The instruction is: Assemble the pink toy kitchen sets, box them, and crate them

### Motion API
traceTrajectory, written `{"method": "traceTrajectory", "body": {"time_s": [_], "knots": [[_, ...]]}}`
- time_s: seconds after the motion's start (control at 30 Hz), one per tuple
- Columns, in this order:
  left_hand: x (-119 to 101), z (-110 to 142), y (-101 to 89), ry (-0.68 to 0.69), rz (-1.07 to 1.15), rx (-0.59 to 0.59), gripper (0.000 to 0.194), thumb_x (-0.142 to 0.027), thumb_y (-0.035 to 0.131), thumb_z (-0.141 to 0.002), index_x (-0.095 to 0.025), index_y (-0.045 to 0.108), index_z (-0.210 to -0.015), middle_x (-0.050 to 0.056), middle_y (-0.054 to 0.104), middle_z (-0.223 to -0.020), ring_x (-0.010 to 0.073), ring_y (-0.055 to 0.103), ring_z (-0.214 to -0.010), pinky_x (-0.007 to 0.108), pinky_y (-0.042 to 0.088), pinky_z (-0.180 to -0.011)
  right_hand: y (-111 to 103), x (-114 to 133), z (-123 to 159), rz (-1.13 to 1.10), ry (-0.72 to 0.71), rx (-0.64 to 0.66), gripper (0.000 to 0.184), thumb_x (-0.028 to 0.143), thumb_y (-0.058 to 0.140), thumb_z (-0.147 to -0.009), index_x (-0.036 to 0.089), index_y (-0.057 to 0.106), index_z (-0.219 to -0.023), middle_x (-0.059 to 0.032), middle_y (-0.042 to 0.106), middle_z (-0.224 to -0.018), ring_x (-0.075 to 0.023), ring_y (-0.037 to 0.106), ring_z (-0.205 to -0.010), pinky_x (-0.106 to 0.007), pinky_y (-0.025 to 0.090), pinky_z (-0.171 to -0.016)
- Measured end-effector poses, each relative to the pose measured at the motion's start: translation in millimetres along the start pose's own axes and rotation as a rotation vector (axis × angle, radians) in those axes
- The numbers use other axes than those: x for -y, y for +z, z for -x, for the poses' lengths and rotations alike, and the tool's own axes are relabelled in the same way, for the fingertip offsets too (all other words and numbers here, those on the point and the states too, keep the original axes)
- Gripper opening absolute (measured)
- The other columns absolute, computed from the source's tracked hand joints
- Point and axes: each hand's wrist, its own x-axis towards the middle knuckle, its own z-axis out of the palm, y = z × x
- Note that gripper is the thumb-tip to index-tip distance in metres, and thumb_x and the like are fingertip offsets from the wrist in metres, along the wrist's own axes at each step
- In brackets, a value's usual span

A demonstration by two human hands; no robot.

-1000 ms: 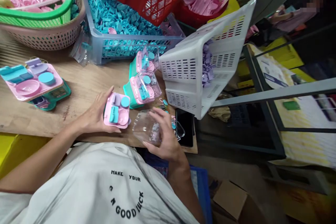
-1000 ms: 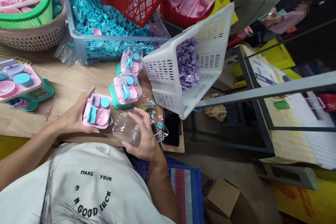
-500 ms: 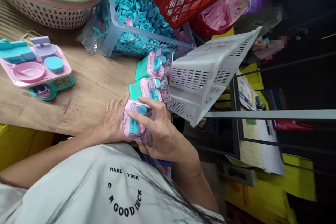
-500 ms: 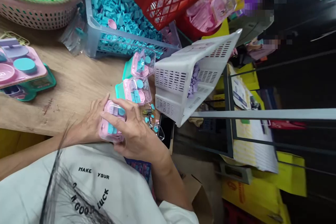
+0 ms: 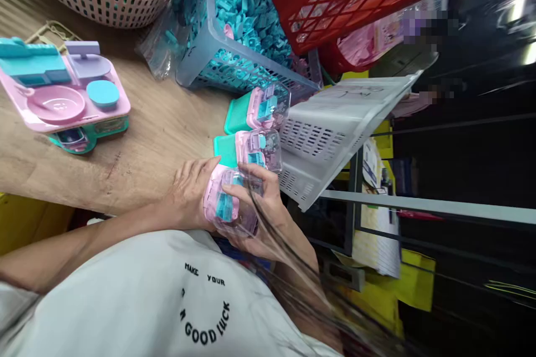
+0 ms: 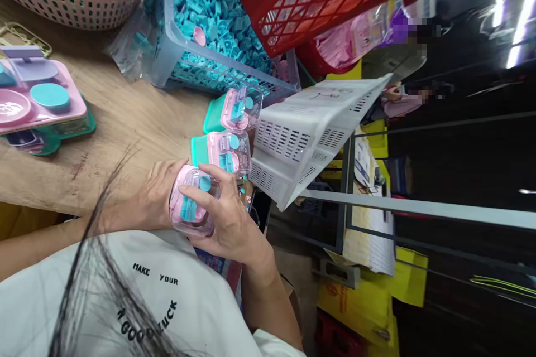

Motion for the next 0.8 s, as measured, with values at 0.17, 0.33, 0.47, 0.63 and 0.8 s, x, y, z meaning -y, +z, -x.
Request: {"method": "traceTrajectory", "body": {"time_s": [0.17, 0.33, 0.47, 0.63, 0.8], "knots": [[-0.3, 1.1, -0.7, 0.009, 0.003, 0.008, 0.116, -0.061, 0.081, -0.064, -0.015, 0.024, -0.155, 0.021, 0.05, -0.144, 0.0386, 0.048, -0.127, 0.053, 0.04, -0.106, -2.3, -2.3, -1.5, -0.017, -0.003, 0.043, 0.075, 0.025, 0.08, -0.074, 0.031, 0.046, -0.141, -0.013, 0.03, -0.15, -0.0355, 0.046, -0.14, -0.054, 0.051, -0.109], [0.2, 0.6, -0.1, -0.003, -0.007, 0.034, 0.118, -0.059, 0.081, -0.063, -0.015, 0.024, -0.155, 0.021, 0.049, -0.146, 0.0401, 0.047, -0.129, 0.055, 0.04, -0.106, -4.2, -1.2, -3.8, -0.005, -0.009, 0.054, 0.072, 0.025, 0.078, -0.077, 0.031, 0.045, -0.141, -0.0138, 0.031, -0.15, -0.0349, 0.044, -0.14, -0.054, 0.051, -0.108], [0.8, 0.1, 0.6, 0.008, -0.007, 0.024, 0.118, -0.067, 0.077, -0.065, -0.013, 0.024, -0.155, 0.022, 0.05, -0.144, 0.04, 0.048, -0.127, 0.055, 0.039, -0.106, -4.1, 1.1, -7.0, 0.001, -0.028, 0.042, 0.065, 0.03, 0.08, -0.08, 0.027, 0.049, -0.138, -0.0154, 0.032, -0.147, -0.0351, 0.044, -0.139, -0.052, 0.05, -0.109], [1.7, -0.3, 1.1, 0.005, -0.004, 0.02, 0.118, -0.068, 0.078, -0.064, -0.014, 0.024, -0.155, 0.022, 0.05, -0.144, 0.0402, 0.048, -0.128, 0.056, 0.04, -0.106, 2.7, -1.5, -6.6, -0.036, -0.06, -0.049, 0.063, 0.034, 0.079, -0.081, 0.029, 0.05, -0.137, -0.014, 0.035, -0.146, -0.0343, 0.047, -0.137, -0.053, 0.051, -0.11], [1.8, -0.5, 2.2, 0.021, -0.018, 0.0, 0.116, -0.067, 0.079, -0.063, -0.013, 0.028, -0.152, 0.022, 0.052, -0.142, 0.0397, 0.049, -0.127, 0.055, 0.041, -0.105, 1.2, -4.8, -6.9, -0.054, -0.047, -0.012, 0.059, 0.034, 0.075, -0.085, 0.031, 0.049, -0.138, -0.0131, 0.034, -0.146, -0.0338, 0.045, -0.139, -0.054, 0.049, -0.112]]}}
